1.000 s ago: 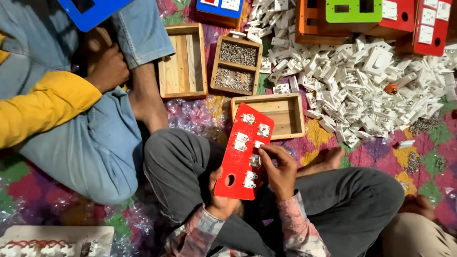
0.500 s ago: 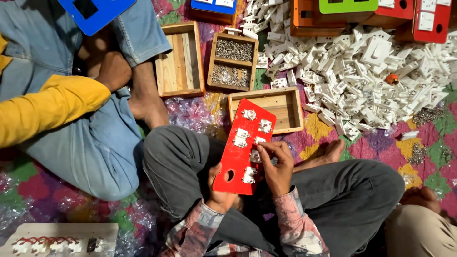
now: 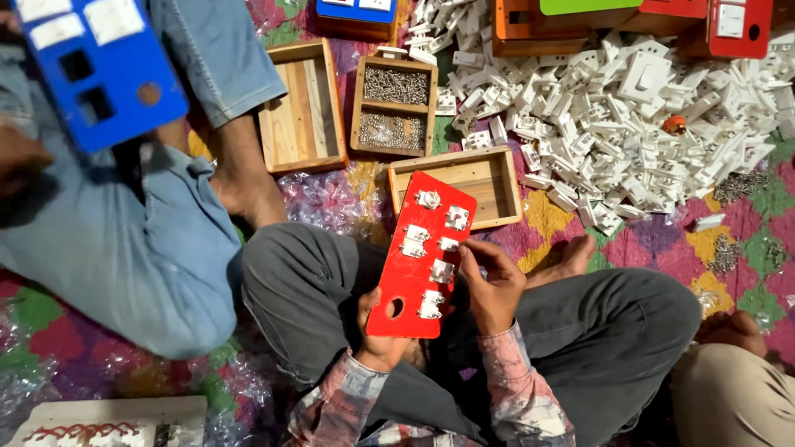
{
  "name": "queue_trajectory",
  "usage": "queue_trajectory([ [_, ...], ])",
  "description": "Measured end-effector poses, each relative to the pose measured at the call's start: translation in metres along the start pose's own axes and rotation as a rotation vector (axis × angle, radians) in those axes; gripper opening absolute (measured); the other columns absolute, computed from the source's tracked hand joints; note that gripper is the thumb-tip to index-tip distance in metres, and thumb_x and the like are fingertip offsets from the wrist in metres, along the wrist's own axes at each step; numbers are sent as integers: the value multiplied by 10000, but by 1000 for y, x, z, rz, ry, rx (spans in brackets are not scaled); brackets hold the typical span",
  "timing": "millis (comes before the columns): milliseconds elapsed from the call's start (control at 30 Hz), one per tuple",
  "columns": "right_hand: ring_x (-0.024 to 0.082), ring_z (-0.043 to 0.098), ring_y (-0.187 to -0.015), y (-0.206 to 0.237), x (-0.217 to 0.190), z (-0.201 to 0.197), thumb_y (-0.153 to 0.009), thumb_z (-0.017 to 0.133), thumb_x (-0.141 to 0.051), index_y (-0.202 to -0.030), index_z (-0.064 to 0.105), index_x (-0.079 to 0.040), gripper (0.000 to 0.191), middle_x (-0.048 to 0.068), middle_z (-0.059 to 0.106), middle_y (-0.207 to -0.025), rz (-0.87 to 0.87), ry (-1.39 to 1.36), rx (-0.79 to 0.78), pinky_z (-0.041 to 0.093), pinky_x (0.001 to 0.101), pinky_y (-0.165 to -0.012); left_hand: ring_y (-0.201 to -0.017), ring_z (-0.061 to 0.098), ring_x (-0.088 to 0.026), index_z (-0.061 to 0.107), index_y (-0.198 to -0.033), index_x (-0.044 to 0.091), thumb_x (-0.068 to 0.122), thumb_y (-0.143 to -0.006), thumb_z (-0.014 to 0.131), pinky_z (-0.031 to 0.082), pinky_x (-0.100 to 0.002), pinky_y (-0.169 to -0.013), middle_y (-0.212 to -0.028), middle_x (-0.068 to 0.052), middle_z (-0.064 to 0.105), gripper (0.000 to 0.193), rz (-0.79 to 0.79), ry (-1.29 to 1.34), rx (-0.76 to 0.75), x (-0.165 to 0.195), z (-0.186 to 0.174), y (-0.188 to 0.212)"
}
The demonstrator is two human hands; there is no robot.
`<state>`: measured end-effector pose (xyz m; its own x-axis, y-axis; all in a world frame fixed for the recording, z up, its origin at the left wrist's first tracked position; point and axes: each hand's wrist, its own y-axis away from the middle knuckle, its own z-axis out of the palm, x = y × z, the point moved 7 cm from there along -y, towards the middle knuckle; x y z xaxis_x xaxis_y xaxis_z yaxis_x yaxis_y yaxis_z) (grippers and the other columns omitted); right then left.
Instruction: The person sits on the floor and assembles electrical switch boards, pressing white switch and socket modules into the cut-out openings of colored faceplates. They pick modules from a large pile and from a wooden parts tray, fit them into red and green boards, and set completed boards aside.
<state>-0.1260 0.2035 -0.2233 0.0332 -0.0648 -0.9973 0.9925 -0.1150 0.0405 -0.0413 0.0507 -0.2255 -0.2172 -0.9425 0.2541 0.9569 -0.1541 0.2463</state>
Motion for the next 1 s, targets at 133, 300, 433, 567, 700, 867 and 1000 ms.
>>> queue_trajectory([
  [133, 96, 677, -933, 3, 5, -3, -945, 723, -4, -1205, 708, 38, 264, 57, 734, -1071, 22, -9, 1, 546, 231, -807, -1396, 501, -425, 346, -1562, -12, 566, -904, 546, 432, -641, -1126, -1541, -250, 470, 899, -20, -11, 8, 1, 6, 1],
  [300, 114, 687, -1002, -3, 12, -21, -984, 695, -18, -1190, 718, 42, 216, 64, 743, -1104, 27, -23, 70, 552, 247, -900, -1399, 484, -466, 327, -1583, -1, 585, -904, 569, 438, -636, -1109, -1550, -267, 456, 930, -4, 28, -94, 6, 23, 1],
  [433, 116, 679, -1002, -5, 16, -21, -985, 695, -16, -1180, 720, 41, 205, 68, 722, -1105, 17, -34, 28, 543, 246, -889, -1394, 479, -479, 342, -1584, 11, 620, -902, 578, 421, -690, -1092, -1553, -267, 455, 944, -1, 42, -68, 10, 25, 1],
  [567, 110, 656, -985, -2, 13, -13, -991, 700, -11, -1157, 730, 37, 175, 64, 689, -1103, -59, 35, -28, 536, 240, -873, -1385, 477, -473, 340, -1582, 75, 633, -889, 577, 405, -760, -1056, -1567, -215, 438, 921, 11, 132, -4, 10, 21, 1],
  [700, 99, 647, -962, -1, 11, -12, -984, 703, -18, -1154, 726, 30, 179, 52, 683, -1097, -68, 35, -43, 525, 232, -848, -1402, 466, -454, 327, -1593, 99, 630, -890, 580, 405, -766, -1049, -1579, -197, 427, 917, 13, 164, -13, 8, 19, 1],
  [867, 94, 651, -960, -2, 5, -10, -986, 696, -25, -1150, 715, 35, 176, 49, 677, -1103, -57, 8, -55, 530, 232, -857, -1390, 473, -462, 341, -1580, 85, 630, -885, 588, 419, -750, -1047, -1571, -205, 441, 917, -1, 158, -33, 3, 7, 1],
  [1000, 98, 645, -904, 0, -15, -5, -969, 717, -34, -1115, 726, 14, 154, 55, 687, -1052, -128, 130, -52, 525, 235, -801, -1336, 525, -439, 410, -1534, 36, 570, -943, 574, 459, -670, -1060, -1506, -204, 512, 814, 66, 99, -47, 0, -18, 2],
])
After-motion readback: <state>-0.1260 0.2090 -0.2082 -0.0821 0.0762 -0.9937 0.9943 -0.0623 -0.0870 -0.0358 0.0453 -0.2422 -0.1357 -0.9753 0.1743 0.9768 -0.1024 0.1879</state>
